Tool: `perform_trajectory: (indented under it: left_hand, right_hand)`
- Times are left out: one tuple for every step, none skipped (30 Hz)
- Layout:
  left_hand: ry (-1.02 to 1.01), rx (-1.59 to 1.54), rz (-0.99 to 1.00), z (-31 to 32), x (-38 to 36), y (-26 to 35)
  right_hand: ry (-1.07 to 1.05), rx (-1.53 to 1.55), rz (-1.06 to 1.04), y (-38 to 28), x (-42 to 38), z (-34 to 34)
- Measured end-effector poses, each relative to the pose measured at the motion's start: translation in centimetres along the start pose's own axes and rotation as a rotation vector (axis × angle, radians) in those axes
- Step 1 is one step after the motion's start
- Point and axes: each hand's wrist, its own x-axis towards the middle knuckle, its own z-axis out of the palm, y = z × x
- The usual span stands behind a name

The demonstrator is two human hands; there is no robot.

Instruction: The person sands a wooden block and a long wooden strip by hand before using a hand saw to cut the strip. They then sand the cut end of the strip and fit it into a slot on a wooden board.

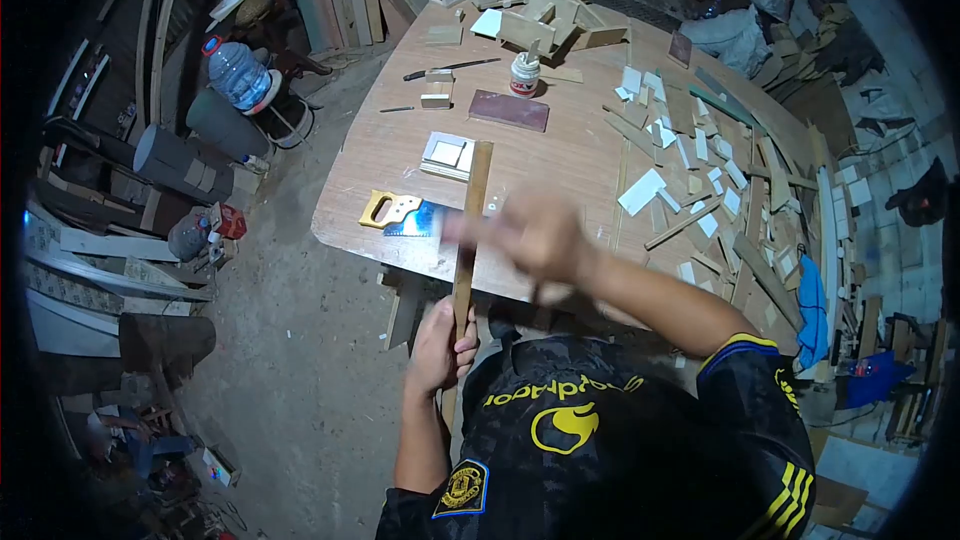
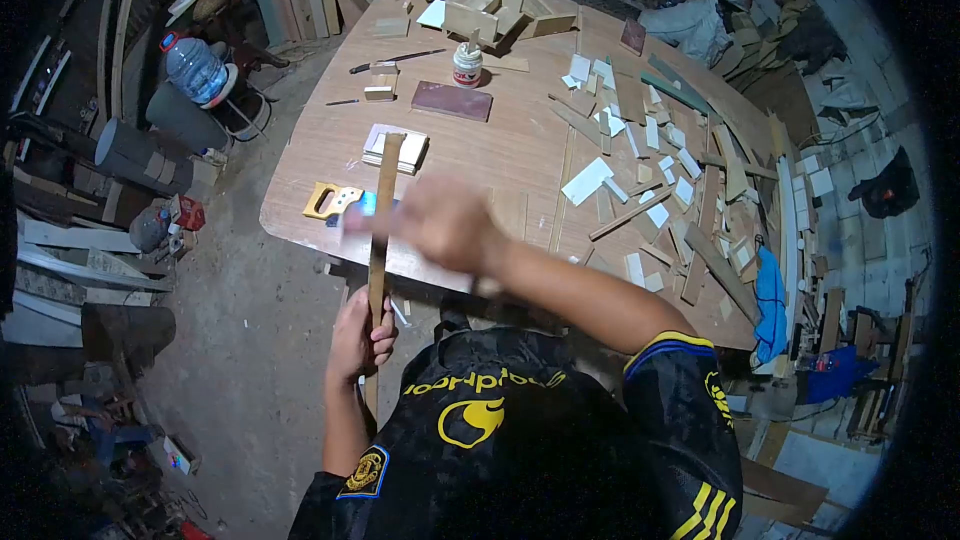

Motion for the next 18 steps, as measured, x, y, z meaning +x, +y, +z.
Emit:
perform_trajectory:
  left_hand:
    - [0.007, -0.006, -0.029, -0.1, 0.0, -0.1]
    - [0.016, -0.011, -0.058, -0.3, -0.1, -0.1]
    - [0.021, -0.012, -0.050, -0.6, -0.1, -0.2]
    - [0.020, -0.047, -0.056, -0.9, 0.0, -0.4]
    - [0.016, -0.084, -0.064, -1.3, 0.1, -0.6]
    - [0.010, -0.122, -0.076, -1.5, 0.1, -0.9]
    - [0.050, -0.110, -0.055, -2.0, 0.1, -1.0]
    - [0.069, -0.159, 0.003, -2.2, 0.1, -1.2]
    - [0.085, -0.097, 0.079, -2.4, 0.1, -1.5]
    - [0.106, -0.033, 0.152, -2.6, 0.1, -1.6]
    - [0.129, 0.080, 0.168, -2.8, -0.1, -1.4]
    - [0.133, 0.081, 0.164, -2.7, -0.2, -1.2]
    - [0.149, 0.160, 0.188, -2.7, -0.2, -0.9]
    - [0.163, 0.239, 0.212, -2.5, -0.1, -0.5]
    - [0.141, 0.237, 0.246, -2.3, -0.1, -0.1]
    - [0.136, 0.241, 0.245, -2.0, 0.0, 0.4]
    - [0.142, 0.191, 0.263, -1.5, 0.0, 0.8]
    - [0.148, 0.139, 0.280, -1.0, 0.0, 1.1]
  right_hand:
    - [0.076, -0.062, 0.067, 2.0, 0.7, -0.1]
    - [0.090, -0.126, 0.171, 3.5, 0.8, 0.1]
    - [0.071, -0.029, 0.345, 3.2, 1.1, -0.6]
    - [0.051, 0.064, 0.516, 2.8, 1.5, -1.2]
    - [0.052, 0.059, 0.506, 2.9, 1.6, -0.7]
    - [0.232, 0.501, 0.606, 2.8, 1.7, 0.1]
    - [0.413, 0.941, 0.688, 2.8, 1.7, 0.3]
    - [0.312, 1.302, 0.914, 2.3, 1.0, -0.4]
    - [0.317, 1.301, 0.900, 1.8, 1.0, -0.4]
    - [0.322, 1.305, 0.889, 1.3, 1.1, -0.1]
    - [0.303, 1.398, 0.888, 1.0, 1.0, -0.2]
    - [0.303, 1.402, 0.892, 0.6, 1.2, -0.5]
    - [0.272, 1.408, 0.908, 0.3, 1.5, -0.9]
    - [0.242, 1.412, 0.923, 0.1, 1.6, -1.2]
    - [0.247, 1.411, 0.923, -0.1, 1.7, -1.3]
    - [0.228, 1.429, 0.924, -0.1, 1.6, -1.5]
    - [0.209, 1.446, 0.927, -0.1, 1.6, -1.7]
    - [0.215, 1.442, 0.932, 0.0, 1.5, -1.9]
